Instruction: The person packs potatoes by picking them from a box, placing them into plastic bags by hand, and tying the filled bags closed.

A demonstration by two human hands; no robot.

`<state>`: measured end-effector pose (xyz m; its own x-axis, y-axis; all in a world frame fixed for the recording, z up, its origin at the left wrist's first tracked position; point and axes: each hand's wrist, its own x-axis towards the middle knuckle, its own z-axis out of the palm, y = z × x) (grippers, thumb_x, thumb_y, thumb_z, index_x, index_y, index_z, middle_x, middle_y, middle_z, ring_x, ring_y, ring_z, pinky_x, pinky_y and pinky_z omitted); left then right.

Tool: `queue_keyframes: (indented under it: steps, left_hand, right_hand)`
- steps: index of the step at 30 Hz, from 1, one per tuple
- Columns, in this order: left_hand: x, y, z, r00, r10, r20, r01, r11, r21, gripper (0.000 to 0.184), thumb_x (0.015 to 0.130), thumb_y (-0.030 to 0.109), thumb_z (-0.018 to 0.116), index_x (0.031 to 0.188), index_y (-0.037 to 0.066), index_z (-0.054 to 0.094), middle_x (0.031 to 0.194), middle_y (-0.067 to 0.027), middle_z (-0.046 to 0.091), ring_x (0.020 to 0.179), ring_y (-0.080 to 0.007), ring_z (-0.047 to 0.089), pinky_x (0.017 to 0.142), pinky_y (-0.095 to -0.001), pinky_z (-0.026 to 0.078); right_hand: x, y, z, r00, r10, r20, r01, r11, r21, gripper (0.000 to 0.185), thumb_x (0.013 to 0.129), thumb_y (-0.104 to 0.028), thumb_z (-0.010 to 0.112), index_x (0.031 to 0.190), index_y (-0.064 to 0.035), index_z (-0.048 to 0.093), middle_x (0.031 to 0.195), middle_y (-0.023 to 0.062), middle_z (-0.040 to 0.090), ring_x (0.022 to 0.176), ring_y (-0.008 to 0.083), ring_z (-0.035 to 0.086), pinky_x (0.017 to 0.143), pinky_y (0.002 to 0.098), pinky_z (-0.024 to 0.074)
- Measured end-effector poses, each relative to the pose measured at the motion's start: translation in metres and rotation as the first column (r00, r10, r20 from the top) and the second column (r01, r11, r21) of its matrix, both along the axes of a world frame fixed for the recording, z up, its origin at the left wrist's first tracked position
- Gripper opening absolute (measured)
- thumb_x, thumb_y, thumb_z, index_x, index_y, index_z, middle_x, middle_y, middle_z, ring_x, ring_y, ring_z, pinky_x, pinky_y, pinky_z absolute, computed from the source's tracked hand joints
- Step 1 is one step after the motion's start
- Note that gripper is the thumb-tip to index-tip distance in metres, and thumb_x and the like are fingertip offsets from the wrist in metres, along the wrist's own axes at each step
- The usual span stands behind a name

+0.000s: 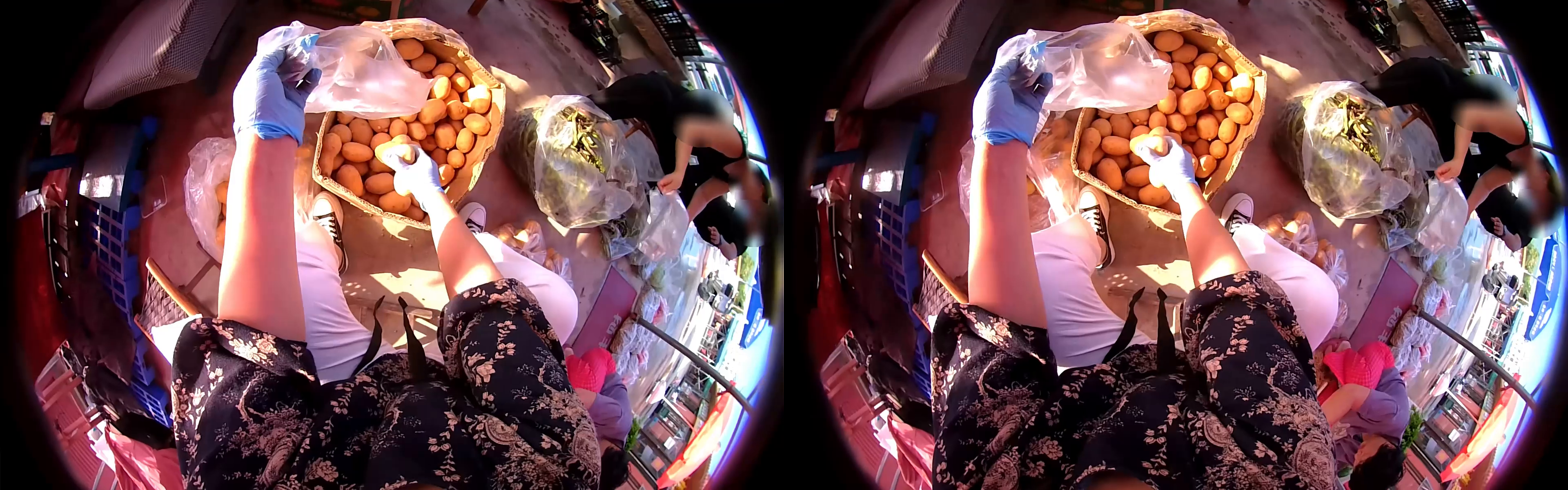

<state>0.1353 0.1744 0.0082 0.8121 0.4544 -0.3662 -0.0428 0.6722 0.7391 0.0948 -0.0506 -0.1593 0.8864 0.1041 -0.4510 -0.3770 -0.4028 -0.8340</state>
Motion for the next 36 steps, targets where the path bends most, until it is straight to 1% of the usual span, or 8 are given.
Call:
queue_keyframes:
  steps: [2, 4, 8, 10, 12, 16, 24, 36]
  left_hand:
    - [-0.001, 0.009, -0.006, 0.996, -0.083, 0.031, 0.081, 0.995, 0.062, 0.014, 0.086, 0.012, 0.054, 0.093, 0.001, 0.058, 0.078, -0.0097, 0.06, 0.07, -0.0194, 0.059, 0.066, -0.0373, 0.053]
    - [-0.002, 0.002, 0.003, 0.993, -0.116, -0.008, 0.116, 0.984, 0.132, 0.013, 0.086, 0.005, 0.052, 0.097, 0.001, 0.057, 0.082, -0.0094, 0.062, 0.073, -0.0167, 0.061, 0.067, -0.0322, 0.054]
    - [-0.01, -0.03, 0.009, 0.928, -0.369, 0.05, 0.29, 0.8, 0.525, 0.044, 0.081, -0.005, 0.05, 0.123, 0.004, 0.044, 0.095, -0.0083, 0.065, 0.075, -0.0098, 0.061, 0.067, -0.0216, 0.05]
    - [-0.017, -0.039, 0.006, 0.712, -0.699, -0.069, 0.636, 0.599, 0.488, 0.045, 0.086, 0.006, 0.053, 0.131, 0.009, 0.044, 0.099, -0.0073, 0.064, 0.072, -0.0076, 0.058, 0.067, -0.0195, 0.048]
    - [-0.03, -0.065, 0.013, 0.487, -0.863, -0.132, 0.776, 0.358, 0.52, 0.045, 0.092, 0.018, 0.05, 0.136, 0.012, 0.04, 0.108, -0.004, 0.06, 0.078, -0.0062, 0.055, 0.067, -0.0185, 0.046]
    - [-0.061, -0.12, 0.029, 0.373, -0.916, -0.147, 0.849, 0.273, 0.453, 0.049, 0.091, 0.039, 0.052, 0.13, 0.01, 0.047, 0.104, 0.0001, 0.058, 0.084, -0.0078, 0.056, 0.071, -0.0215, 0.048]
    - [-0.052, -0.139, 0.021, 0.423, -0.906, 0.001, 0.893, 0.416, 0.172, 0.043, 0.087, 0.023, 0.06, 0.122, 0.0, 0.05, 0.105, -0.007, 0.059, 0.088, -0.0133, 0.059, 0.075, -0.0252, 0.051]
    - [-0.038, -0.158, 0.006, 0.356, -0.934, -0.02, 0.854, 0.317, 0.412, 0.056, 0.078, 0.016, 0.06, 0.127, -0.003, 0.044, 0.116, -0.0109, 0.055, 0.105, -0.0187, 0.056, 0.091, -0.0316, 0.046]
  right_hand:
    - [-0.003, -0.013, -0.011, 0.97, -0.213, 0.117, 0.135, 0.871, 0.472, 0.035, 0.074, -0.016, 0.076, 0.103, -0.0054, 0.059, 0.094, 0.0015, 0.062, 0.078, 0.0096, 0.057, 0.068, 0.0229, 0.0465]
    - [-0.004, -0.028, 0.038, 0.976, -0.209, 0.057, 0.132, 0.784, 0.606, 0.044, 0.068, -0.014, 0.081, 0.104, -0.0029, 0.058, 0.096, 0.0019, 0.061, 0.082, 0.0092, 0.057, 0.073, 0.0232, 0.0491]
    - [-0.007, -0.058, 0.131, 0.91, -0.026, 0.414, -0.138, 0.922, 0.361, 0.055, 0.061, -0.023, 0.085, 0.105, -0.0025, 0.059, 0.094, 0.0058, 0.063, 0.087, 0.0136, 0.059, 0.08, 0.0276, 0.0495]
    - [-0.01, -0.07, 0.178, 0.709, 0.19, 0.679, -0.138, 0.982, -0.13, 0.054, 0.059, -0.037, 0.083, 0.098, -0.0062, 0.063, 0.092, 0.0079, 0.064, 0.084, 0.019, 0.061, 0.077, 0.031, 0.0498]
    - [-0.021, -0.075, 0.216, 0.682, 0.299, 0.667, -0.044, 0.927, -0.371, 0.057, 0.056, -0.05, 0.079, 0.092, -0.0092, 0.064, 0.089, 0.0101, 0.064, 0.081, 0.0253, 0.061, 0.073, 0.0336, 0.0495]
    - [-0.039, -0.081, 0.215, 0.666, 0.369, 0.649, 0.134, 0.797, -0.589, 0.059, 0.056, -0.052, 0.076, 0.096, -0.011, 0.064, 0.085, 0.01, 0.064, 0.077, 0.0271, 0.06, 0.069, 0.0353, 0.0493]
    - [-0.025, -0.095, 0.195, 0.674, 0.12, 0.729, -0.064, 0.993, -0.104, 0.062, 0.06, -0.034, 0.08, 0.115, -0.0159, 0.058, 0.087, 0.013, 0.064, 0.077, 0.0289, 0.062, 0.068, 0.0351, 0.0498]
    - [-0.023, -0.111, 0.199, 0.587, 0.358, 0.726, 0.111, 0.853, -0.51, 0.064, 0.059, -0.045, 0.077, 0.114, -0.0202, 0.058, 0.079, 0.0074, 0.062, 0.072, 0.0275, 0.06, 0.059, 0.036, 0.0497]
